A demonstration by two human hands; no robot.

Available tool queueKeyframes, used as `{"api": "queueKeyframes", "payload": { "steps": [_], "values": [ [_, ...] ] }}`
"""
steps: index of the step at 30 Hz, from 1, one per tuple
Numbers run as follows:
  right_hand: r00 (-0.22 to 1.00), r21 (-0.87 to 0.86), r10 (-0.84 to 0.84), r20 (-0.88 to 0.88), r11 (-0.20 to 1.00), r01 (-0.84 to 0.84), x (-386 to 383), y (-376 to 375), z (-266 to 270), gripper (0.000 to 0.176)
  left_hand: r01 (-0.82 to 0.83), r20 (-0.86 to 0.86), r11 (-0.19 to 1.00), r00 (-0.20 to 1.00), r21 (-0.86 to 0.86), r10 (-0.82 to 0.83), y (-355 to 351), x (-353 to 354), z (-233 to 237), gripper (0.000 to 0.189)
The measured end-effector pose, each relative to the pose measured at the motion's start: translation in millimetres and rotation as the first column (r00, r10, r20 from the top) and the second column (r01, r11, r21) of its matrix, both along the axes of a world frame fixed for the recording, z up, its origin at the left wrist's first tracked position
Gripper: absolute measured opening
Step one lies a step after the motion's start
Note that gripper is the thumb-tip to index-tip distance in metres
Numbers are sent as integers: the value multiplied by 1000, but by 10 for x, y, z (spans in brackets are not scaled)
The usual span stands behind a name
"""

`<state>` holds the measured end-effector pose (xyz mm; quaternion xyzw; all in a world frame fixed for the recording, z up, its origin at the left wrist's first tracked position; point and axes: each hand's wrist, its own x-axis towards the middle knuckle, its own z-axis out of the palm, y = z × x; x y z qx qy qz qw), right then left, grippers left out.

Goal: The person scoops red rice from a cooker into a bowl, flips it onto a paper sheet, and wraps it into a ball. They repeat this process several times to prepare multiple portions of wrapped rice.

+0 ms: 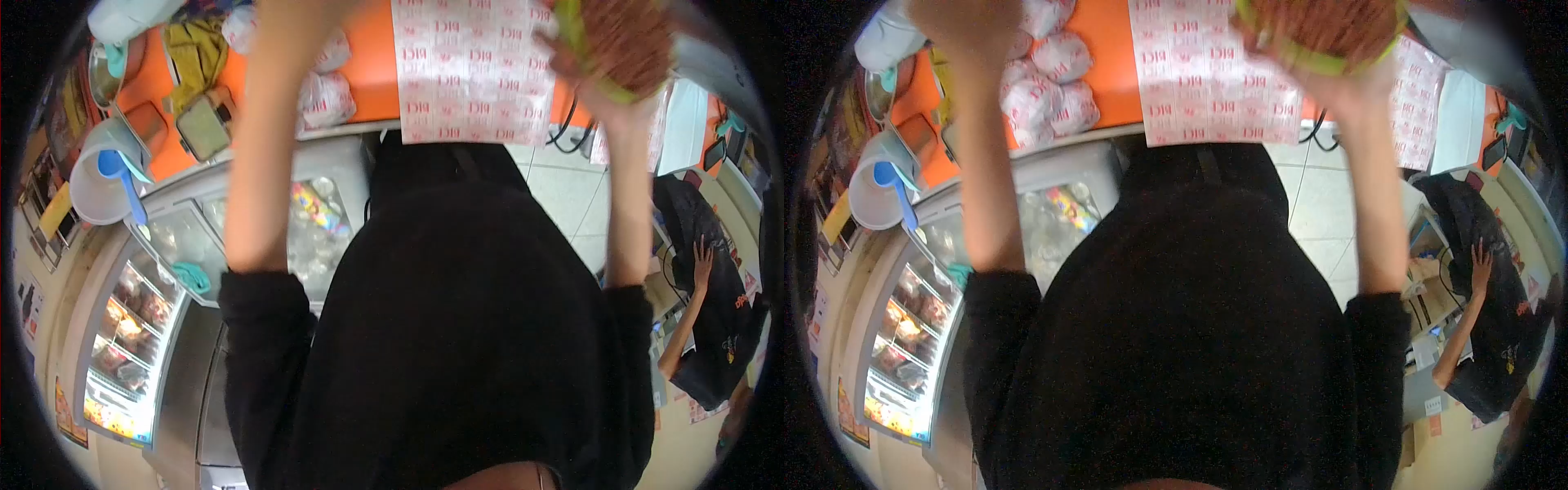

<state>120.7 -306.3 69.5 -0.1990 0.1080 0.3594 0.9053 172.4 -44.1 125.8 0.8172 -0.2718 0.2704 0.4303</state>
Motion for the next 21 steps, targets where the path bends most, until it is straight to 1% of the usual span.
{"api": "queueKeyframes", "payload": {
  "steps": [1, 2, 3, 4, 5, 6, 7, 8, 9, 10, 11, 12, 13, 15, 16, 17, 18, 19, 20, 21],
  "values": [
    [996, 110, 16, -86, 994, -7, -128, -64, -164, 63, 28, -264, 996, 964, 90, -3, -17, -338, -213, 44],
    [996, 86, -47, -81, 995, 54, -252, -71, -304, 62, 83, -518, 982, 855, 170, 18, -47, -607, -455, 65],
    [991, 55, -112, -79, 992, 117, -361, -67, -363, 62, 183, -580, 956, 815, 229, -17, -85, -747, -701, 76],
    [974, -305, -227, -4, 928, 215, -401, -2, -370, 57, 282, -639, 918, 768, 279, -42, -142, -822, -966, 87],
    [945, -613, -309, 107, 728, 307, -421, 90, -375, 52, 286, -626, 917, 778, 277, -54, -206, -883, -1184, 87],
    [945, -771, -88, 316, 556, 310, -406, 134, -428, 47, 232, -594, 906, 804, 355, 27, -267, -930, -1369, 94],
    [881, -867, 178, 438, 345, 361, -372, 183, -517, 42, 174, -556, 886, 824, 429, 107, -308, -952, -1515, 101],
    [761, -865, 434, 483, 99, 492, -371, 278, -606, 40, 176, -543, 886, 834, 429, 97, -335, -929, -1637, 101],
    [616, -761, 668, 418, -114, 639, -395, 381, -738, 38, 205, -592, 837, 789, 508, 166, -356, -896, -1739, 116],
    [459, -602, 816, 352, -178, 778, -493, 470, -1020, 38, 239, -632, 781, 736, 578, 242, -379, -890, -1796, 131],
    [301, -412, 925, 230, -188, 892, -536, 522, -1219, 39, 233, -621, 780, 747, 580, 239, -382, -884, -1819, 131],
    [304, -479, 934, 189, -183, 859, -508, 524, -1200, 41, 264, -647, 759, 717, 595, 258, -360, -883, -1826, 136],
    [306, -465, 932, 195, -187, 865, -447, 482, -1193, 41, 293, -669, 737, 689, 609, 279, -340, -857, -1824, 141],
    [116, -435, 984, 134, -47, 899, -433, 371, -1163, 40, 313, -681, 732, 680, 605, 271, -314, -916, -1816, 141],
    [52, -430, 990, 131, 10, 903, -402, 325, -1156, 39, 317, -684, 730, 675, 606, 275, -309, -926, -1818, 142],
    [57, -413, 989, 134, 3, 911, -382, 334, -1156, 39, 307, -678, 730, 680, 610, 281, -315, -873, -1811, 143],
    [113, -442, 983, 144, -38, 896, -388, 374, -1163, 40, 300, -663, 727, 695, 618, 276, -319, -844, -1795, 143],
    [170, -472, 973, 153, -79, 878, -407, 417, -1175, 42, 316, -670, 706, 680, 634, 298, -321, -848, -1782, 143],
    [266, -506, 955, 134, -165, 846, -459, 469, -1150, 42, 327, -673, 685, 667, 651, 320, -335, -849, -1766, 144],
    [270, -487, 952, 142, -171, 857, -551, 465, -1108, 42, 317, -657, 682, 685, 659, 316, -351, -856, -1747, 144]
  ]
}}
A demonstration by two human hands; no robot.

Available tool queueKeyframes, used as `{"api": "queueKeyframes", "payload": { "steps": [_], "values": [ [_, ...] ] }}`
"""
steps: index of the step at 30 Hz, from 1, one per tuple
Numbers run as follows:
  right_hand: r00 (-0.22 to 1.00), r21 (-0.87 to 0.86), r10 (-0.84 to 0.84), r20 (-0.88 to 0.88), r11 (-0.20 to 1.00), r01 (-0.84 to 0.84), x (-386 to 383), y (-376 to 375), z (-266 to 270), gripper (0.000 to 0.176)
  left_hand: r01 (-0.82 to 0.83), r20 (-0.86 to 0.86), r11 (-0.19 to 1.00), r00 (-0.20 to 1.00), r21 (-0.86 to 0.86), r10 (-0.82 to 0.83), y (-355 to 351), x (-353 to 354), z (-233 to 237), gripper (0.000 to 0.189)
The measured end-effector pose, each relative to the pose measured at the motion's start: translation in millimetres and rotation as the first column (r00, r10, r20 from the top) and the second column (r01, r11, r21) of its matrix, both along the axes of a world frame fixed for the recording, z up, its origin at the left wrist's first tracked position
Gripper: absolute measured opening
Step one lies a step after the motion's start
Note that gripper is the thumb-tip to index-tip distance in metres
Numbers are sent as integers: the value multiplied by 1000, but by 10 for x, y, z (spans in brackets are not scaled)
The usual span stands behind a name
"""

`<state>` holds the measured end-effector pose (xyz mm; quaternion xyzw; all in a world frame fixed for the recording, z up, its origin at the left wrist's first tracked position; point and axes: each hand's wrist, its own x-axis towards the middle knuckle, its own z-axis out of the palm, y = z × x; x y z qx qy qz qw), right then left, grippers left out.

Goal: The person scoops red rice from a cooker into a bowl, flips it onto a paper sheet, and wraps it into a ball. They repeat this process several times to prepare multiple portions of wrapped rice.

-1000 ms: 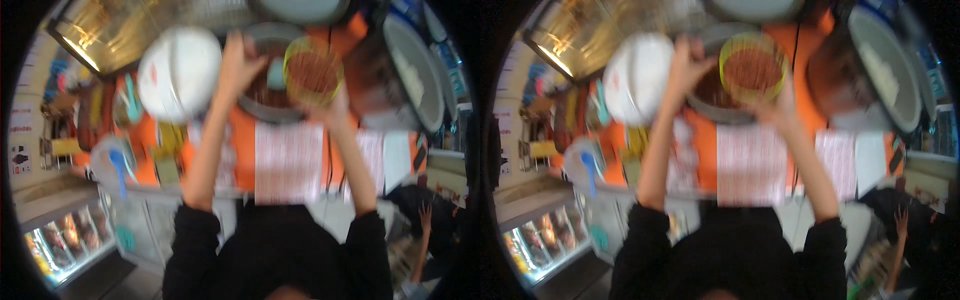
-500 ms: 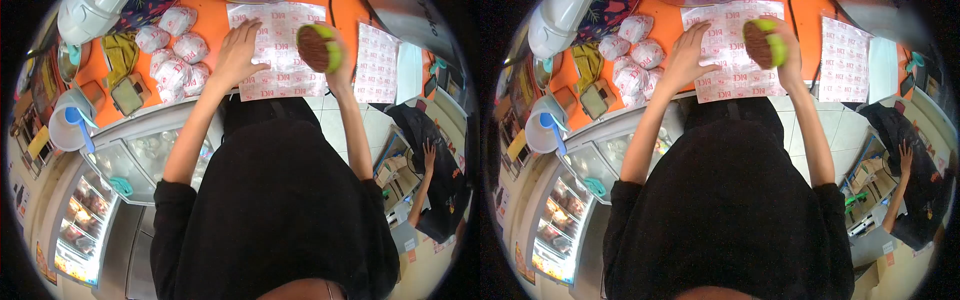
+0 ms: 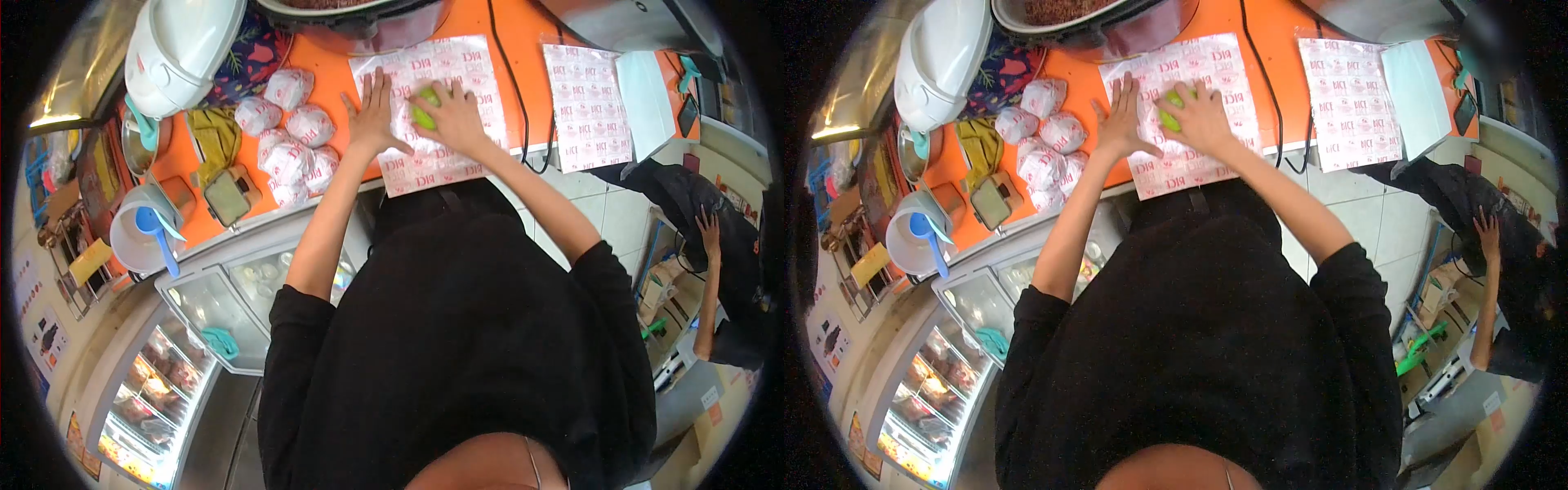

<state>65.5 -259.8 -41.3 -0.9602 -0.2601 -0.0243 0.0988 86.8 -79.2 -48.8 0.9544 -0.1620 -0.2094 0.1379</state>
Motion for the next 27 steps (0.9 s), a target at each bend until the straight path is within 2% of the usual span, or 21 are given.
{"api": "queueKeyframes", "payload": {
  "steps": [2, 6, 8, 10, 11, 12, 13, 14, 15, 16, 17, 18, 20, 22, 24, 26, 27],
  "values": [
    [998, 4, -62, -12, 998, 62, -173, -4, 17, 43, 95, -56, 991, 994, 94, -90, -19, -42, 32, 145],
    [997, 38, -75, 10, 996, 75, -214, -28, 19, 45, 99, -75, 978, 993, 185, -87, -100, -93, 84, 145],
    [997, 99, -4, -74, 995, 12, -192, -72, 18, 48, 108, -58, 973, 993, 204, -98, -139, -70, 102, 144],
    [1000, 123, 15, -5, 992, -14, -163, -118, 58, 49, 154, -105, 920, 987, 360, -124, -162, -19, 123, 146],
    [1000, 182, 8, 22, 983, -11, -175, -129, 120, 49, 132, -75, 929, 991, 347, -113, -191, -31, 283, 115],
    [999, 241, 1, 45, 970, -12, -196, -142, 175, 49, 125, -62, 928, 992, 350, -110, -190, 12, 224, 115],
    [999, 296, -51, 16, 954, 44, -186, -211, 329, 48, 42, 37, 968, 998, 248, -53, -155, 35, 90, 87],
    [982, 301, -187, 31, 939, 169, -171, -324, 439, 47, -32, 132, 990, 991, 136, 14, -180, 97, 154, 59],
    [947, 309, -317, 46, 906, 288, -150, -486, 509, 47, -205, 39, 978, 978, -36, 206, -222, 209, 208, 22],
    [914, 321, -406, -12, 864, 388, -96, -751, 517, 48, -210, 52, 977, 976, -35, 211, -268, 284, 215, 22],
    [870, 327, -487, -75, 813, 482, -49, -1064, 491, 50, -209, 231, 964, 942, -162, 243, -297, 330, 202, 20],
    [768, 100, -641, -18, 763, 639, -30, -1330, 416, 53, -180, 397, 943, 873, -280, 284, -308, 357, 191, 18],
    [657, -79, -749, 84, 652, 754, -6, -1815, 330, 54, -169, 383, 952, 887, -256, 260, -334, 407, 152, 19],
    [646, -115, -762, 32, 639, 760, -4, -2128, 273, 55, -164, 365, 956, 898, -242, 247, -380, 432, 61, 20],
    [633, -157, -774, -23, 628, 762, -8, -2169, 194, 55, -146, 432, 956, 867, -256, 249, -386, 383, -50, 26],
    [690, -229, -691, 218, 651, 724, 27, -2107, 177, 56, -156, 400, 972, 891, -176, 215, -383, 371, -92, 36],
    [707, -265, -700, 101, 666, 698, 81, -1985, 259, 54, -158, 421, 977, 884, -143, 205, -380, 334, -149, 39]
  ]
}}
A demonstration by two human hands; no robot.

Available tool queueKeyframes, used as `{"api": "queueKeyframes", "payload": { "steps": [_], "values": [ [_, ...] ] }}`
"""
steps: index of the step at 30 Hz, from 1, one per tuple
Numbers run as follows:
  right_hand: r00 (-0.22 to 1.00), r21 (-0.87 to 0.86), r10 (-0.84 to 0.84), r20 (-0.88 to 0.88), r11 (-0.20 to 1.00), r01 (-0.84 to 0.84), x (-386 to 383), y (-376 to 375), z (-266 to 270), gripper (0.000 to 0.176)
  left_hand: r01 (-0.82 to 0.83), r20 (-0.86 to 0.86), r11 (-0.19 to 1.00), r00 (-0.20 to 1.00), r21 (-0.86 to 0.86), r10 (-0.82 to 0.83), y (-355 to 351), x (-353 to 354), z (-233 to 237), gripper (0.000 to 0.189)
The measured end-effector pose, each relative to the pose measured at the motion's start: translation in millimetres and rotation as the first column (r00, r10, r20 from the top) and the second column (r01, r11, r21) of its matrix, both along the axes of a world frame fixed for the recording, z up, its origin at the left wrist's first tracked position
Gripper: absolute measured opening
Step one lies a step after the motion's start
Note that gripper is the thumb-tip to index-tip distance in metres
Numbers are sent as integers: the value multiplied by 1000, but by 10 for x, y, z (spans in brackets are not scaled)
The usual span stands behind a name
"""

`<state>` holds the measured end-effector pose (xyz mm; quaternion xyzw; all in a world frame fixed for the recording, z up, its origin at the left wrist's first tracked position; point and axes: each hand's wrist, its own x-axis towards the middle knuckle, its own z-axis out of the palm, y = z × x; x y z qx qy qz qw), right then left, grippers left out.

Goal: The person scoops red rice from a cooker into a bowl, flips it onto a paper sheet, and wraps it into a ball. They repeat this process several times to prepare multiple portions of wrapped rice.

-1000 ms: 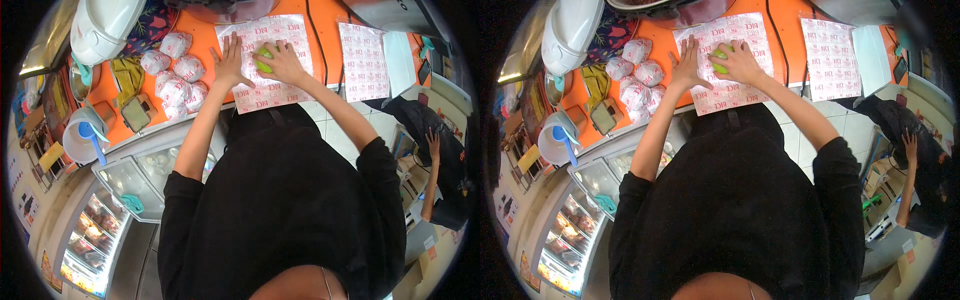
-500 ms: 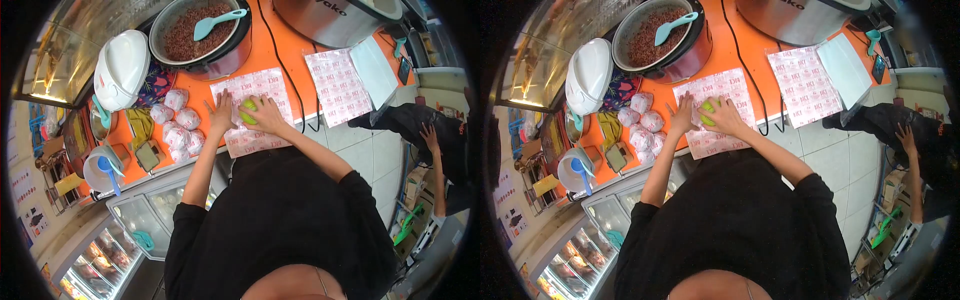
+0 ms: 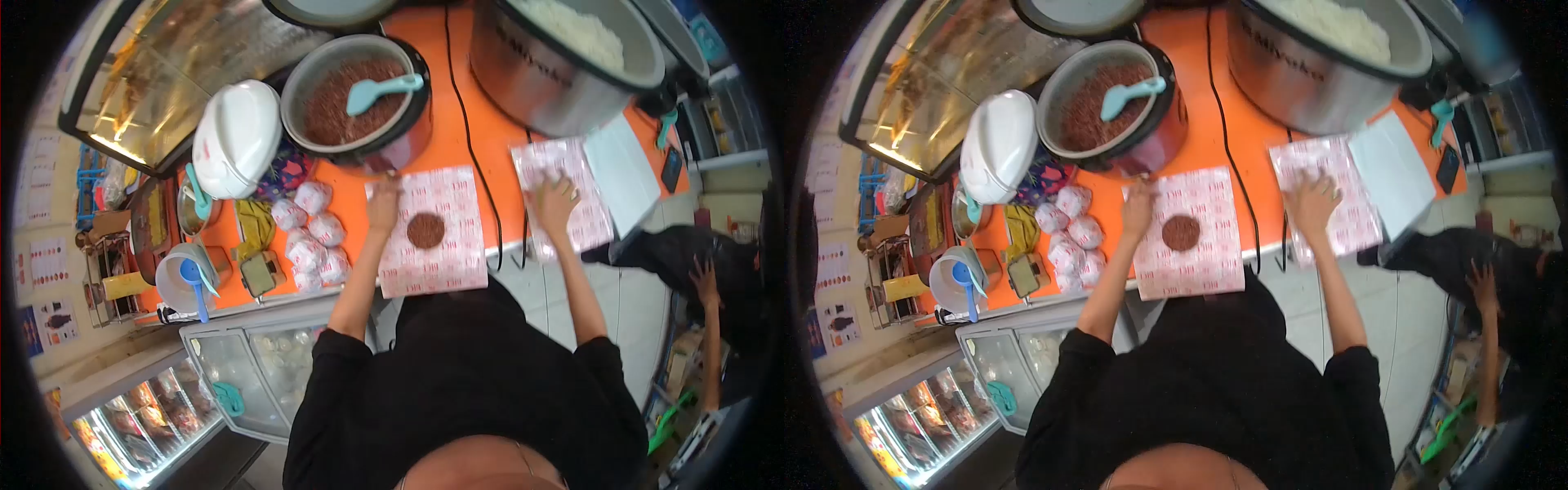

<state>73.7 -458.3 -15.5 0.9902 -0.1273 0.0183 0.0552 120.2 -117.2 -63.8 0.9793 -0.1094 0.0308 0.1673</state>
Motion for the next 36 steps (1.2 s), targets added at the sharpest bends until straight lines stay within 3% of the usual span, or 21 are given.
{"api": "queueKeyframes", "payload": {
  "steps": [1, 2, 3, 4, 5, 6, 7, 10, 13, 16, 17, 19, 21, 23, 24, 25, 27, 28, 31, 34, 36],
  "values": [
    [969, -59, 184, 163, 982, -177, 15, 6, -285, 50, 42, 279, 985, 956, 169, -89, 80, 18, -337, 42],
    [979, 38, 204, 13, 978, -204, 117, -20, -877, 47, -38, 10, 986, 999, 162, 37, 2, -46, -369, 44],
    [945, 211, 324, 34, 922, -324, 186, 305, -549, 49, -198, 375, 670, 918, 715, -129, 93, 20, -717, 47],
    [810, 204, 493, 318, 798, -567, 304, 549, -497, 52, -93, 240, 905, 971, 415, -10, 75, 44, -622, 45],
    [832, 337, 545, 100, 769, -544, 456, 786, -477, 54, -76, 100, 997, 992, 23, 73, 46, 67, -527, 43],
    [777, 511, 612, 149, 625, -590, 565, 956, -355, 52, -48, 171, 962, 985, 269, 1, -4, -7, -30, 38],
    [738, 426, 649, 188, 623, -656, 631, 1107, -416, 49, -57, -54, 992, 996, 114, 64, 5, 12, -151, 39],
    [673, 460, 728, 129, 557, -691, 720, 1363, -350, 45, -121, 130, 992, 984, -19, 123, 38, -119, -289, 37],
    [727, 495, 677, 114, 595, -633, 644, 1455, -413, 43, -230, 272, 968, 929, -102, 250, 91, -203, -330, 40],
    [702, 370, 635, 322, 599, -711, 546, 1492, -611, 46, -160, 137, 970, 973, -181, 186, 100, -205, -234, 42],
    [688, 379, 658, 307, 579, -722, 524, 1521, -578, 46, -193, 119, 964, 969, -183, 216, 83, -219, -193, 42],
    [750, 302, 630, 203, 688, -660, 495, 1606, -454, 46, -148, 27, 977, 988, -152, 154, 103, -203, -202, 38],
    [763, 255, 643, 66, 728, -636, 586, 1489, -646, 48, -149, 181, 988, 972, -31, 152, 35, -194, -565, 38],
    [779, -22, 579, -242, 799, -601, 601, 1448, -763, 53, -171, 129, 981, 975, -89, 182, 25, -185, -552, 38],
    [685, -234, 729, 0, 666, -708, 681, 1289, -1032, 49, -174, 187, 978, 963, -113, 193, 31, -193, -518, 37],
    [497, -453, 840, 219, 539, -710, 665, 1141, -1249, 47, -168, 250, 977, 948, -134, 197, 9, -204, -504, 36],
    [685, -38, 648, 334, 735, -677, 518, 1636, -477, 41, -143, 370, 987, 915, -71, 159, -13, -185, -511, 22],
    [680, -5, 659, 321, 720, -694, 506, 1722, -405, 41, -168, 342, 984, 923, -51, 176, 8, -198, -520, 22],
    [717, -39, 636, 284, 755, -655, 509, 1710, -309, 37, -151, 450, 988, 881, -31, 149, -93, -209, -490, 13],
    [665, -56, 621, 415, 747, -662, 510, 1730, -385, 41, -169, 470, 984, 866, -48, 171, -36, -235, -451, 13],
    [722, -92, 620, 307, 774, -626, 483, 1677, -373, 42, -173, 456, 984, 873, -49, 176, -58, -260, -531, 14]
  ]
}}
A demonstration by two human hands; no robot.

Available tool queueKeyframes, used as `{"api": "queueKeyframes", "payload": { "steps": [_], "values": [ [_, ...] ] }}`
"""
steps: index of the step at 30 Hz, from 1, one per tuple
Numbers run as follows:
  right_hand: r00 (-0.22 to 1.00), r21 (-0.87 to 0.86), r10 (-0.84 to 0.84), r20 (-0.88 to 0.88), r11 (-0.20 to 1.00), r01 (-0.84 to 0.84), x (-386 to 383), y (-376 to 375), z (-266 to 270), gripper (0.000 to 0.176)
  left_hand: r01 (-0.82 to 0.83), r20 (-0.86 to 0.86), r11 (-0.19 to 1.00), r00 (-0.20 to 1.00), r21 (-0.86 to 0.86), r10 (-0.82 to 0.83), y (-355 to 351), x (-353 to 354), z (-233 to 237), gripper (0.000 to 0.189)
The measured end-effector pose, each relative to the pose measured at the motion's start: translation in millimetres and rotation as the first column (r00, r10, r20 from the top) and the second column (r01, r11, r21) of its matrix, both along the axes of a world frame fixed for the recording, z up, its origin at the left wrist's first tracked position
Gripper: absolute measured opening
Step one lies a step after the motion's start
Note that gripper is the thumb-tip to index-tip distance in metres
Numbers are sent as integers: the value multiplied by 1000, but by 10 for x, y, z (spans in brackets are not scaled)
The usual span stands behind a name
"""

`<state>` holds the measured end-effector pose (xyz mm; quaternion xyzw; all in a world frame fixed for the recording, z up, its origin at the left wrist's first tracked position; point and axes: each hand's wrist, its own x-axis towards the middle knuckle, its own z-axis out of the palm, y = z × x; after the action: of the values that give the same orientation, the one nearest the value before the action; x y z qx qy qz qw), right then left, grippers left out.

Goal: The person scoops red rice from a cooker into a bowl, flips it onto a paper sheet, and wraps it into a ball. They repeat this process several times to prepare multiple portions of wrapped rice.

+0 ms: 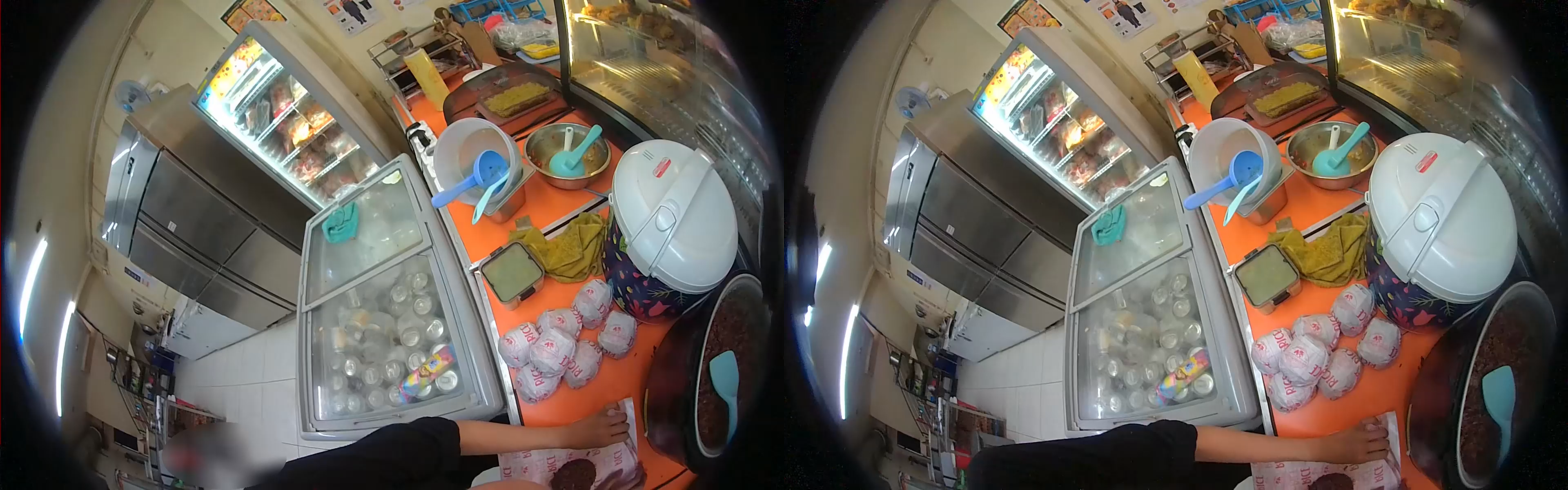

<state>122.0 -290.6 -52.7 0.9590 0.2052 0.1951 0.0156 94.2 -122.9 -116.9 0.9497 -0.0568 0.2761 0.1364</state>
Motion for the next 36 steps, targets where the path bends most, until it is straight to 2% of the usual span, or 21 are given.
{"api": "queueKeyframes", "payload": {
  "steps": [1, 2, 3, 6, 8, 9, 11, 14, 15, 20, 21, 23, 25, 26, 27, 28, 29, 31, 32, 34, 36],
  "values": [
    [997, -95, -55, -53, 994, 49, 21, -10, -6, 43, -7, -8, 1000, 1000, 4, 7, -11, 22, -17, 15],
    [997, 51, 30, 67, 998, -33, 40, 23, -40, 43, -6, 4, 1000, 1000, 10, 6, -13, 40, -33, 15],
    [997, 57, 29, 75, 998, -34, 63, 36, -27, 43, 1, 19, 1000, 1000, -8, -1, -20, 35, -51, 16],
    [997, 180, 74, -16, 981, -70, 32, 79, 98, 43, 1, 39, 1000, 999, 2, -1, -21, 49, -89, 16],
    [992, 442, 118, -54, 893, -82, 21, 140, 121, 42, -6, 51, 999, 999, 36, 4, 6, 33, -56, 16],
    [991, 442, 120, -54, 893, -84, 15, 137, 107, 42, -1, 66, 999, 998, 39, -2, 15, 25, -38, 16],
    [996, 105, 65, 55, 992, -71, -6, 69, 97, 39, -1, 77, 1000, 997, 30, -2, -2, 18, -26, 16],
    [1000, -49, -28, 5, 998, 29, -15, 51, 94, 40, 16, 39, 999, 999, 52, -18, 11, -3, -52, 14],
    [1000, -45, -22, 4, 999, 22, -10, 66, 75, 40, 13, 62, 999, 998, 34, -15, 9, -1, -48, 16],
    [998, 288, 41, -53, 957, -24, 8, -7, -56, 52, 41, 94, 999, 995, 26, -43, 31, -50, 65, 21],
    [998, 283, 33, -50, 959, -18, 28, -28, -126, 52, 76, 48, 996, 996, -38, -74, 37, -49, -7, 24],
    [978, 428, 172, -121, 898, -105, 84, -121, -414, 50, 135, -15, 978, 990, -162, -139, 40, -80, -87, 27],
    [955, 528, 253, -154, 838, -137, 105, -381, -596, 48, 218, 2, 942, 974, -254, -225, 130, -31, -112, 26],
    [955, 466, 244, -168, 873, -142, 84, -494, -707, 46, 209, -31, 909, 971, -360, -236, 132, -27, -121, 25],
    [932, 450, 265, -247, 883, -133, 49, -412, -465, 46, 230, 18, 893, 970, -386, -241, 163, -73, -47, 25],
    [848, 501, 314, -427, 863, -67, 12, -306, -159, 48, 238, -64, 887, 956, -395, -285, 212, -114, 21, 24],
    [847, 523, 392, -358, 836, -166, 1, -147, 187, 52, 244, 29, 943, 969, -228, -244, 249, -136, 96, 22],
    [839, 354, 469, -276, 861, -365, -35, 93, 652, 54, 213, 136, 961, 972, -175, -190, 267, -176, 361, 20],
    [808, 344, 531, -256, 831, -437, -42, 189, 787, 49, 256, 95, 953, 965, -162, -243, 318, -219, 485, 20],
    [756, 329, 584, -296, 805, -494, -81, 265, 762, 37, 307, 52, 940, 952, -146, -303, 398, -340, 623, 22],
    [767, 297, 539, -349, 840, -455, -158, 224, 301, 21, 391, 45, 892, 919, -226, -391, 421, -461, 705, 23]
  ]
}}
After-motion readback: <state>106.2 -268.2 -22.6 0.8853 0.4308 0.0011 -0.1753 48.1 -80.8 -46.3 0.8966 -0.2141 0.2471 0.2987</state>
